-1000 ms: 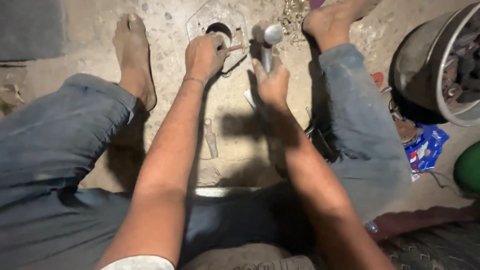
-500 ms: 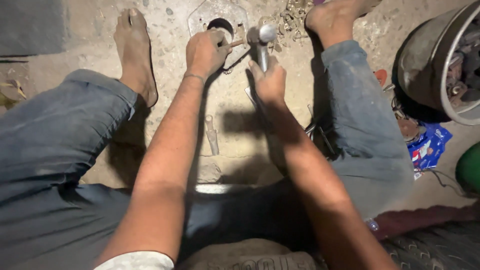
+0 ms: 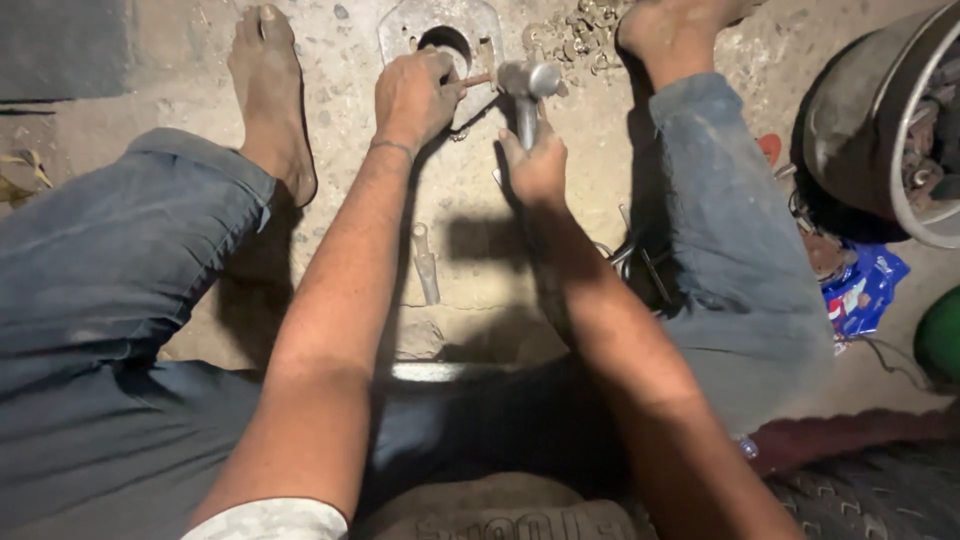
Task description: The person sits on the workshop floor and hammers a metal piece held on a hexagonal anvil block, using a hammer and a punch to chip and break the metal into smaller fragments, occasionally repositioning the workpiece and the punch between strikes.
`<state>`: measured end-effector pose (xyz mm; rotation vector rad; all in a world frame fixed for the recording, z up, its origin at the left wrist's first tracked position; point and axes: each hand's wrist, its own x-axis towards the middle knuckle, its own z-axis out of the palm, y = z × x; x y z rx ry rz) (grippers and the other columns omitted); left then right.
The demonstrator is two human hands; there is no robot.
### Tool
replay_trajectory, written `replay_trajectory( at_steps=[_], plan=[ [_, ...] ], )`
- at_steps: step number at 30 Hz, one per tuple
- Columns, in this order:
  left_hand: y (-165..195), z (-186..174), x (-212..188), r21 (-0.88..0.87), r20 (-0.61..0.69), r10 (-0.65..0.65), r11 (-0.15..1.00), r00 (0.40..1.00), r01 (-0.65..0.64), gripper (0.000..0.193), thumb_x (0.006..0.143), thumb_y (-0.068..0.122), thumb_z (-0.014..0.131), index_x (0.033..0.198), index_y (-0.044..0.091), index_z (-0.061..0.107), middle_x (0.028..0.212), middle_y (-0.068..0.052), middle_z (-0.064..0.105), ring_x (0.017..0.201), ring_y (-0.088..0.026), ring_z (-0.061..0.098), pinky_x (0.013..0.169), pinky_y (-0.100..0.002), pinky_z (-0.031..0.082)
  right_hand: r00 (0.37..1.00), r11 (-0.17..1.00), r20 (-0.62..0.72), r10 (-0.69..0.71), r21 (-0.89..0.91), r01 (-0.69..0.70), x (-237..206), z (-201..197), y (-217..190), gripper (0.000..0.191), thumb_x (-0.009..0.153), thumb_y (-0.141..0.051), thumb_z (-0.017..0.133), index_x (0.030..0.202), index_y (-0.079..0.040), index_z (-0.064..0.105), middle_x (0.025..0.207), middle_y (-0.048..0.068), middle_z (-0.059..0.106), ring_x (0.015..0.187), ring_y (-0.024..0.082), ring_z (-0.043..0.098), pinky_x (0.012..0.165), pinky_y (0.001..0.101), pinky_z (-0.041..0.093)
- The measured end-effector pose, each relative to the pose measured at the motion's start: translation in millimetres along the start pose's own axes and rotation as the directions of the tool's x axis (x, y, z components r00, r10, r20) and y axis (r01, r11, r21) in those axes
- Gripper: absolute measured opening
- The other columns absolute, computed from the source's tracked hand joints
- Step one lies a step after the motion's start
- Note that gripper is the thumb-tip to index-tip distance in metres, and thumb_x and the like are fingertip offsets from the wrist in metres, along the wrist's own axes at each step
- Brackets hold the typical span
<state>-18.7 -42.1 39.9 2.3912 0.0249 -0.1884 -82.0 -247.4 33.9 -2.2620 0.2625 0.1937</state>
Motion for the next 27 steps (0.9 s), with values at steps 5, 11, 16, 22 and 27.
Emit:
replay_trajectory(
  at_steps=[5, 11, 16, 22, 27],
  plan=[
    [13.1, -10.8, -4.6, -0.149, -0.161, 0.018, 0.988, 0.987, -0.042, 0.01, 0.08, 0.016, 0.078, 0.083, 0.007, 0.075, 0.086, -0.017, 0.073, 0.081, -0.039, 0.069, 0.072, -0.048, 0.054, 0.958, 0.924, 0.045, 0.284, 0.254, -0.286, 5.5, -5.6, 0.0, 0.034, 0.088, -0.025, 0.076, 0.097, 0.006, 0.068, 0.076, 0.012, 0.068, 0.067, 0.018, 0.061, 0.06, 0.0388, 0.051],
    [37.4, -15.2, 11.6, -0.371, -0.219, 0.069, 0.917, 0.973, -0.149, 0.008, 0.086, 0.007, 0.067, 0.091, 0.004, 0.073, 0.087, -0.017, 0.074, 0.083, -0.037, 0.074, 0.074, -0.044, 0.059, 0.978, 0.962, -0.048, 0.204, 0.197, -0.191, 11.1, -21.3, -26.4, 0.036, 0.092, -0.026, 0.075, 0.094, 0.008, 0.066, 0.073, 0.014, 0.067, 0.066, 0.02, 0.06, 0.062, 0.0396, 0.05],
    [46.9, -17.5, 16.0, -0.183, -0.132, 0.127, 0.972, 0.983, -0.15, 0.01, 0.087, 0.005, 0.067, 0.096, 0.001, 0.07, 0.085, -0.023, 0.071, 0.083, -0.044, 0.069, 0.076, -0.051, 0.054, 0.992, 0.978, -0.125, 0.002, 0.206, 0.024, 11.1, -42.8, -68.4, 0.033, 0.096, -0.025, 0.071, 0.103, 0.007, 0.067, 0.076, 0.015, 0.068, 0.068, 0.021, 0.06, 0.065, 0.04, 0.051],
    [46.1, -10.2, 7.9, -0.138, -0.161, 0.137, 0.977, 0.977, -0.16, 0.011, 0.088, 0.005, 0.067, 0.098, 0.0, 0.066, 0.087, -0.024, 0.07, 0.087, -0.045, 0.067, 0.077, -0.053, 0.052, 0.988, 0.991, -0.102, -0.112, 0.065, 0.119, -11.2, -36.1, -83.9, 0.036, 0.095, -0.022, 0.071, 0.117, 0.006, 0.063, 0.086, 0.023, 0.073, 0.079, 0.03, 0.071, 0.07, 0.0424, 0.055],
    [37.9, 1.6, 8.3, -0.109, -0.202, 0.134, 0.981, 0.97, -0.158, 0.008, 0.087, 0.003, 0.066, 0.095, 0.002, 0.068, 0.086, -0.023, 0.071, 0.086, -0.045, 0.068, 0.077, -0.054, 0.052, 0.998, 0.982, -0.045, 0.044, -0.184, -0.051, -5.9, -34.2, -72.5, 0.031, 0.091, -0.021, 0.078, 0.105, 0.004, 0.067, 0.082, 0.029, 0.069, 0.078, 0.041, 0.069, 0.066, 0.0474, 0.053]
  ],
)
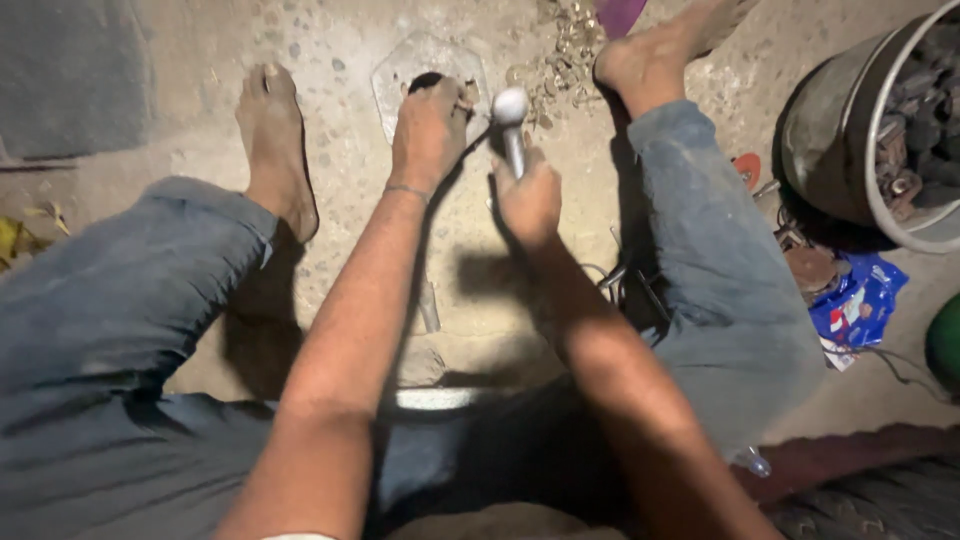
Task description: The person sits on the workshop floor and hammers a metal piece held on a hexagonal anvil block, using a hammer and a punch to chip and break the metal into smaller fragments, occasionally repositioning the workpiece and the punch between strikes.
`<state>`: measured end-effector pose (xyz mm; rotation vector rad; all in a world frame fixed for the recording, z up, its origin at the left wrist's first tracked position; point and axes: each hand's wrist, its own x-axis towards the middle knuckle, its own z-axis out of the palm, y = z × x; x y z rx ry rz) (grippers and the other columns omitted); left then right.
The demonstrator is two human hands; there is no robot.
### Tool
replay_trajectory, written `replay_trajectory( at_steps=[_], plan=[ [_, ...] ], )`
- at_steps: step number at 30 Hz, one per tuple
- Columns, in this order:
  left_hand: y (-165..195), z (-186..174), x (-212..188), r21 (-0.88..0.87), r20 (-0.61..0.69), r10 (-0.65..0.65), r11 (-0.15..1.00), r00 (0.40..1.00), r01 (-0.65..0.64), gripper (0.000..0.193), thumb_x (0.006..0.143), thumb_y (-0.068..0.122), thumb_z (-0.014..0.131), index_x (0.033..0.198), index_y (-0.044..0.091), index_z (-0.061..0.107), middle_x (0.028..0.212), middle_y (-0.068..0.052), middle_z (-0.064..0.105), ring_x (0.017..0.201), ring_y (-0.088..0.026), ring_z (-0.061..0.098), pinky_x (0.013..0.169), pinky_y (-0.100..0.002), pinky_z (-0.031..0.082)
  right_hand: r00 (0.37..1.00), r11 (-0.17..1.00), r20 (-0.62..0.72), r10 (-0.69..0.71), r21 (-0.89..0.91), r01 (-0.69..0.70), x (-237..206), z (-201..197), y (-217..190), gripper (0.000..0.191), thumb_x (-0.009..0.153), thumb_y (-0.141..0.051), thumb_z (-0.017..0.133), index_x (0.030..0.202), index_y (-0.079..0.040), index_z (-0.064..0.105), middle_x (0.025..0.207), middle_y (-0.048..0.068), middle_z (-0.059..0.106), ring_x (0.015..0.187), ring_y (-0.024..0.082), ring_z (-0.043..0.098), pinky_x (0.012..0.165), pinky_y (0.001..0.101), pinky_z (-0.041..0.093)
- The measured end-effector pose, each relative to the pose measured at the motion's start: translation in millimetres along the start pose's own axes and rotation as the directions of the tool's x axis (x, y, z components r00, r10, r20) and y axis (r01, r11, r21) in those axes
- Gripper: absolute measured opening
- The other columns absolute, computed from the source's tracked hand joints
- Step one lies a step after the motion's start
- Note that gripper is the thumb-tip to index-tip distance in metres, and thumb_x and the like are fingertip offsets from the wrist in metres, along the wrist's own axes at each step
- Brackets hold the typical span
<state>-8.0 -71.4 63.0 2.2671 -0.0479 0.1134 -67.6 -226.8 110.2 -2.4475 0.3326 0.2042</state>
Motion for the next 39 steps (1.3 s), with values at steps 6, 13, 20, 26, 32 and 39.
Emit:
replay_trajectory(
  at_steps=[6, 13, 20, 26, 32, 39],
  plan=[
    [-19.5, 9.4, -8.8, -0.291, -0.064, -0.182, 0.944, 0.981, 0.157, 0.006, 0.092, 0.005, 0.066, 0.094, 0.002, 0.071, 0.084, -0.017, 0.076, 0.075, -0.031, 0.077, 0.068, -0.04, 0.06, 0.986, 0.952, -0.134, -0.099, 0.275, 0.133, 13.5, -7.5, 3.8, 0.027, 0.093, -0.02, 0.075, 0.099, 0.006, 0.067, 0.076, 0.019, 0.07, 0.067, 0.028, 0.067, 0.065, 0.0431, 0.054],
    [-51.3, -5.6, -19.1, -0.789, 0.236, -0.517, 0.393, 0.823, 0.473, 0.019, 0.101, 0.018, 0.063, 0.098, -0.001, 0.064, 0.077, -0.012, 0.072, 0.058, -0.017, 0.068, 0.049, -0.028, 0.056, 0.858, 0.851, 0.51, 0.056, 0.425, -0.308, -4.5, 9.7, 60.9, 0.027, 0.091, -0.022, 0.075, 0.095, 0.004, 0.068, 0.075, 0.011, 0.069, 0.065, 0.021, 0.063, 0.056, 0.0359, 0.05],
    [-60.6, -9.1, -26.2, -0.861, 0.228, -0.531, 0.282, 0.816, 0.424, 0.032, 0.104, 0.029, 0.063, 0.096, -0.002, 0.061, 0.076, -0.017, 0.071, 0.055, -0.021, 0.067, 0.047, -0.031, 0.056, 0.682, 0.998, 0.73, -0.048, 0.012, 0.058, -27.8, 51.8, 104.8, 0.026, 0.085, -0.025, 0.075, 0.093, -0.001, 0.073, 0.082, 0.015, 0.073, 0.077, 0.031, 0.07, 0.074, 0.0447, 0.053],
    [-68.1, -20.4, -25.9, -0.832, 0.299, -0.488, 0.287, 0.82, 0.474, 0.033, 0.102, 0.031, 0.064, 0.098, -0.002, 0.063, 0.075, -0.016, 0.068, 0.052, -0.022, 0.065, 0.045, -0.033, 0.055, 0.928, 0.948, 0.195, -0.318, 0.085, 0.307, 21.6, 52.6, 85.0, 0.012, 0.091, -0.01, 0.068, 0.099, 0.0, 0.068, 0.094, 0.024, 0.07, 0.092, 0.044, 0.067, 0.089, 0.0489, 0.053],
    [-80.5, -16.9, -26.7, -0.847, 0.296, -0.463, 0.277, 0.835, 0.453, 0.032, 0.104, 0.029, 0.064, 0.101, -0.003, 0.061, 0.079, -0.017, 0.069, 0.056, -0.025, 0.068, 0.047, -0.035, 0.056, 0.948, 0.951, 0.104, -0.3, 0.114, 0.288, 34.7, 80.0, 82.2, 0.023, 0.089, -0.004, 0.064, 0.111, 0.001, 0.059, 0.099, 0.022, 0.066, 0.098, 0.045, 0.062, 0.102, 0.0492, 0.041],
    [-60.6, -16.5, -30.6, -0.818, 0.283, -0.464, 0.34, 0.84, 0.464, 0.029, 0.104, 0.028, 0.062, 0.102, -0.001, 0.061, 0.078, -0.016, 0.069, 0.057, -0.025, 0.068, 0.051, -0.036, 0.058, 0.954, 0.974, 0.209, -0.215, -0.02, 0.224, 38.1, 59.7, 77.3, 0.022, 0.091, -0.019, 0.075, 0.101, -0.002, 0.064, 0.094, 0.02, 0.07, 0.1, 0.039, 0.066, 0.125, 0.0465, 0.033]
  ],
)
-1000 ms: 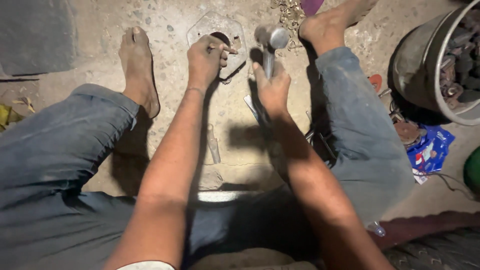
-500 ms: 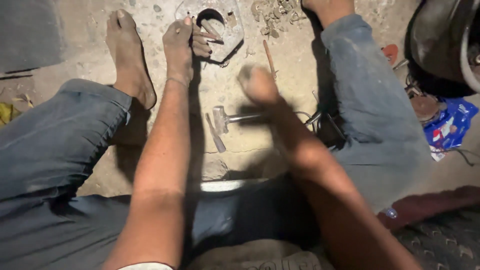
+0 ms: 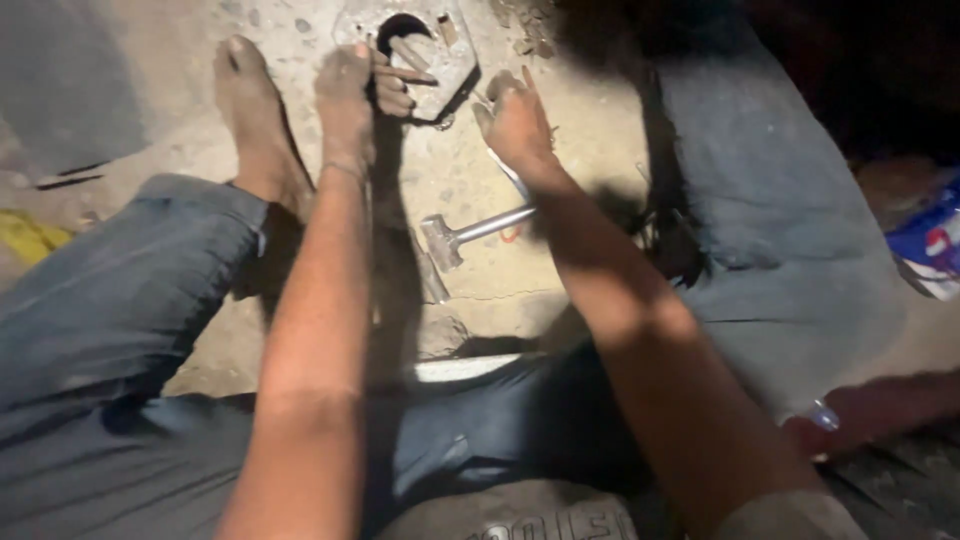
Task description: The person sits on the workshop floor and hammers a metal piece held on a hexagonal anvil block, using a hammer and a punch to chip and break the metal into smaller fragments, occasionally repositioning the workpiece and the punch between strikes.
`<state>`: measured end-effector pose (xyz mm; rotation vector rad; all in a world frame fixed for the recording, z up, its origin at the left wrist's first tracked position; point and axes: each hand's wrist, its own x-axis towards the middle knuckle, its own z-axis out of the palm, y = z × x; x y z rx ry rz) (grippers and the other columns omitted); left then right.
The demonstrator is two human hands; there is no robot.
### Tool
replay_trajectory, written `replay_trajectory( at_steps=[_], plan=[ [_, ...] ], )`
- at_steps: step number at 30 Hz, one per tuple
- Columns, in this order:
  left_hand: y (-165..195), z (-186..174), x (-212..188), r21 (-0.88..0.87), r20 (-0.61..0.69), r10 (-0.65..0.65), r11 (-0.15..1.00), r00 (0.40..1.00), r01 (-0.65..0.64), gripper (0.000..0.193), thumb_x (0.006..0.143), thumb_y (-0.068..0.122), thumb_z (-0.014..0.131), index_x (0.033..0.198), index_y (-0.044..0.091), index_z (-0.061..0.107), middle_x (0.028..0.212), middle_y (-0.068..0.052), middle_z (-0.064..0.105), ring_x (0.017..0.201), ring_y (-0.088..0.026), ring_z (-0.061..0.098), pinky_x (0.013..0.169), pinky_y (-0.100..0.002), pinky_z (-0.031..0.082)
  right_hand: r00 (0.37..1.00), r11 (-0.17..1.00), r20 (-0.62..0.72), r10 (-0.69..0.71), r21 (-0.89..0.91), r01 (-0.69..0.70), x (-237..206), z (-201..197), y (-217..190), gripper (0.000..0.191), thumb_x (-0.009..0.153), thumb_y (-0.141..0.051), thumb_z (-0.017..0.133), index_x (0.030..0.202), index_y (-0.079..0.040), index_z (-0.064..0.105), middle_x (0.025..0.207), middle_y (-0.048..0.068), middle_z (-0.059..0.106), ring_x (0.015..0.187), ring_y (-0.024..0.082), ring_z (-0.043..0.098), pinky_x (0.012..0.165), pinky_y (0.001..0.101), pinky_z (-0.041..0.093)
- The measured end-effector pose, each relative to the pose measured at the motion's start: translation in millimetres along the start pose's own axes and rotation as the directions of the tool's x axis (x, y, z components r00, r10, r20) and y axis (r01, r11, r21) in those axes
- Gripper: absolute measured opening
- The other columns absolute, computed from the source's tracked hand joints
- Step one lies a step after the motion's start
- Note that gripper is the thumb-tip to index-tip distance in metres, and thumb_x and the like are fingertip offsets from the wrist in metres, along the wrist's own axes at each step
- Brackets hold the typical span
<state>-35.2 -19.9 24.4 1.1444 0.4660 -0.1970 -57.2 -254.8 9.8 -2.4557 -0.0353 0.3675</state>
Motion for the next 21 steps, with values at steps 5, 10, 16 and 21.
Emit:
replay_trajectory(
  at_steps=[5, 10, 16, 21],
  plan=[
    [7.9, 8.2, -19.2, -0.09, 0.015, -0.118, 0.989, 0.993, 0.119, 0.029, 0.103, 0.031, 0.058, 0.098, 0.002, 0.06, 0.08, -0.016, 0.07, 0.067, -0.026, 0.072, 0.06, -0.037, 0.06, 0.974, 0.996, -0.215, -0.065, -0.078, 0.049, 2.5, 13.7, -3.1, 0.051, 0.084, -0.025, 0.078, 0.124, 0.004, 0.062, 0.114, 0.03, 0.065, 0.105, 0.048, 0.06, 0.093, 0.0516, 0.043],
    [27.7, 17.0, -16.6, -0.245, 0.209, -0.077, 0.961, 0.975, 0.128, 0.021, 0.103, 0.024, 0.067, 0.1, 0.003, 0.066, 0.088, -0.011, 0.07, 0.082, -0.025, 0.071, 0.077, -0.044, 0.061, 0.919, 0.947, -0.253, -0.302, -0.189, 0.26, 4.5, 4.8, 3.4, 0.045, 0.072, -0.015, 0.073, 0.113, 0.002, 0.066, 0.105, 0.026, 0.07, 0.098, 0.046, 0.065, 0.086, 0.0494, 0.052],
    [50.7, 47.0, -24.2, 0.109, 0.307, 0.109, 0.983, 0.946, -0.148, 0.021, 0.1, 0.021, 0.073, 0.104, 0.001, 0.068, 0.097, -0.008, 0.071, 0.088, -0.019, 0.07, 0.082, -0.037, 0.059, 0.841, 0.853, -0.532, 0.097, 0.479, 0.205, 34.3, -59.6, -33.9, 0.018, 0.089, -0.012, 0.075, 0.101, 0.0, 0.07, 0.084, 0.016, 0.072, 0.07, 0.03, 0.067, 0.068, 0.0351, 0.056],
    [77.7, 90.0, -34.1, 0.005, 0.367, 0.095, 0.995, 0.925, -0.104, 0.019, 0.094, 0.018, 0.073, 0.103, 0.002, 0.069, 0.093, -0.009, 0.074, 0.083, -0.02, 0.073, 0.076, -0.037, 0.061, 0.858, 0.74, -0.511, -0.059, 0.555, 0.381, 32.8, -196.6, -63.9, 0.012, 0.097, -0.01, 0.08, 0.099, 0.001, 0.075, 0.09, 0.016, 0.076, 0.08, 0.027, 0.068, 0.076, 0.0337, 0.058]
  ],
)
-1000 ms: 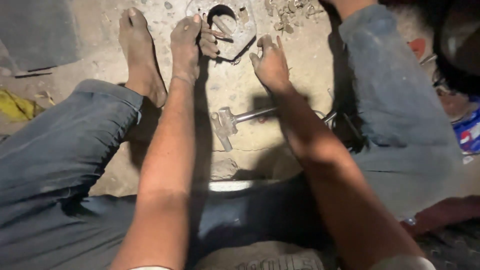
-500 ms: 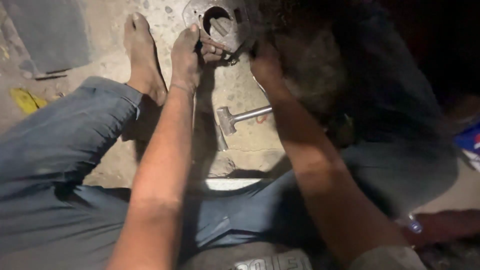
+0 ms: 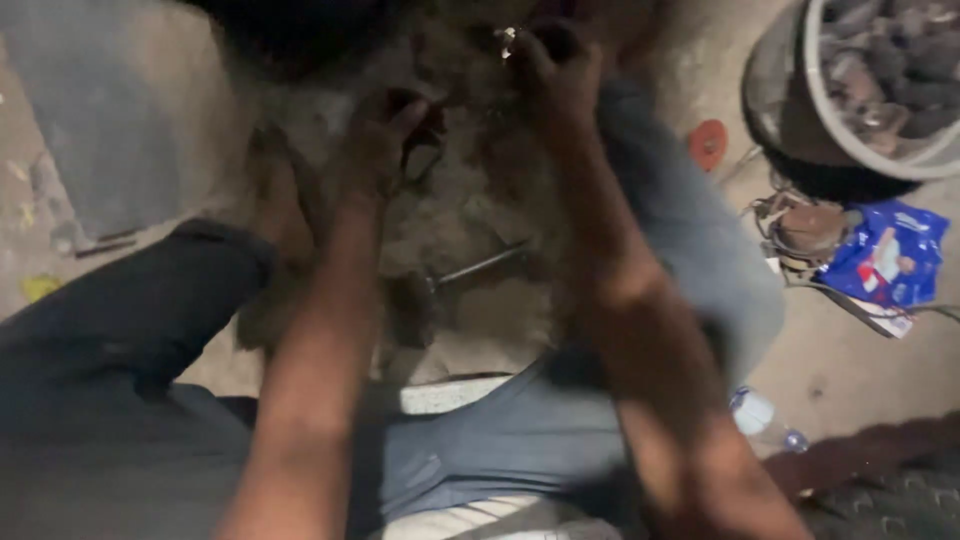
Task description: The person sits on the workshop floor and hammers a metal piece held on a hexagonal anvil block, using a hammer and a punch to chip and break the metal into smaller fragments, occasionally repositioning the workpiece and the punch between strikes.
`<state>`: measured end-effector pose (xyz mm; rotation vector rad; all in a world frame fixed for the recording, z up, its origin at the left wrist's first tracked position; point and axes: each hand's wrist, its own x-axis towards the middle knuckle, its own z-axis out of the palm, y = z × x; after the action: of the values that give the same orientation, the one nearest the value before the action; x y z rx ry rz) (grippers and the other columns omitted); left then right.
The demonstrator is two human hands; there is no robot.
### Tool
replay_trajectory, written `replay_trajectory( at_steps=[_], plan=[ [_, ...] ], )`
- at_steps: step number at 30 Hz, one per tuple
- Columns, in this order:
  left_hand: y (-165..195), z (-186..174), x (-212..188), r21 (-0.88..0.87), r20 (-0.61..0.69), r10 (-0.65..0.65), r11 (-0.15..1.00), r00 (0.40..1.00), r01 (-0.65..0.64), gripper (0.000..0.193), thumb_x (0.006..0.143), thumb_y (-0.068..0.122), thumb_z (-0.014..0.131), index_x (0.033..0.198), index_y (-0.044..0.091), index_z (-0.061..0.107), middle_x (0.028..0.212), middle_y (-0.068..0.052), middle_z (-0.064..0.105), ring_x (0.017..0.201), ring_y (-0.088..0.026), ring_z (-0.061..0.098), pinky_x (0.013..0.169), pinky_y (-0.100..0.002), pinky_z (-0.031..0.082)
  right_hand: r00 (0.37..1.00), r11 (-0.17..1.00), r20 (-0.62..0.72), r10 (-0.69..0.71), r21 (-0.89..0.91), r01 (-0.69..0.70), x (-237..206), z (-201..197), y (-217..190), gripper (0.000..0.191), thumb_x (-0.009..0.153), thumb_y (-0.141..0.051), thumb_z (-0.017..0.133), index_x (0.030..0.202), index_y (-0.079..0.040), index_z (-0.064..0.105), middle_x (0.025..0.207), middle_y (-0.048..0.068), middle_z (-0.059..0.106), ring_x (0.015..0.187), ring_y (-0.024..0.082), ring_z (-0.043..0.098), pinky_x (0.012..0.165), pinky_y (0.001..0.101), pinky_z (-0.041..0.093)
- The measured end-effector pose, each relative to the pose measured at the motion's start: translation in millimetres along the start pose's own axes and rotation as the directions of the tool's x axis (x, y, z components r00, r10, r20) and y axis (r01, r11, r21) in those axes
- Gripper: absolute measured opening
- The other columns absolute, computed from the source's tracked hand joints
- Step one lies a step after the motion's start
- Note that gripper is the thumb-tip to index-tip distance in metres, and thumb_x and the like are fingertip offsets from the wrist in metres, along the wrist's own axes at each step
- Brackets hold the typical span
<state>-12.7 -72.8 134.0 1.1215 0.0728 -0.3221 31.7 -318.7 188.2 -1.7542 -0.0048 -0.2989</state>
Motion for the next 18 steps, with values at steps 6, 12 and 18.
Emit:
replay_trajectory(
  at_steps=[6, 12, 18],
  plan=[
    [11.7, 53.5, -2.2, 0.043, 0.008, 0.155, 0.987, 0.988, -0.155, 0.013, 0.093, 0.003, 0.073, 0.105, 0.002, 0.068, 0.094, -0.008, 0.072, 0.083, -0.018, 0.069, 0.075, -0.035, 0.059, 0.952, 0.886, 0.102, -0.29, -0.348, 0.307, -27.6, -101.8, -102.9, 0.015, 0.096, -0.005, 0.07, 0.111, 0.001, 0.07, 0.101, 0.016, 0.073, 0.094, 0.024, 0.071, 0.085, 0.0389, 0.056],
    [9.8, 86.2, -4.5, 0.046, 0.192, 0.192, 0.978, 0.962, -0.204, 0.016, 0.098, 0.0, 0.071, 0.112, 0.004, 0.064, 0.105, -0.005, 0.071, 0.091, -0.014, 0.069, 0.081, -0.029, 0.058, 0.904, 0.912, 0.139, 0.405, 0.009, -0.41, -73.0, -113.1, -92.2, 0.017, 0.094, -0.007, 0.072, 0.105, 0.005, 0.07, 0.082, 0.008, 0.07, 0.067, 0.013, 0.067, 0.058, 0.027, 0.051],
    [11.0, 115.1, -5.1, 0.152, 0.138, 0.034, 0.987, 0.99, -0.055, 0.02, 0.095, 0.004, 0.075, 0.112, -0.002, 0.066, 0.099, -0.008, 0.072, 0.088, -0.015, 0.07, 0.081, -0.031, 0.061, 0.931, 0.962, 0.285, 0.228, 0.085, -0.261, -49.5, -106.9, -69.7, 0.028, 0.089, -0.004, 0.076, 0.114, 0.004, 0.066, 0.084, 0.005, 0.071, 0.069, 0.009, 0.069, 0.058, 0.0252, 0.057]
  ],
)
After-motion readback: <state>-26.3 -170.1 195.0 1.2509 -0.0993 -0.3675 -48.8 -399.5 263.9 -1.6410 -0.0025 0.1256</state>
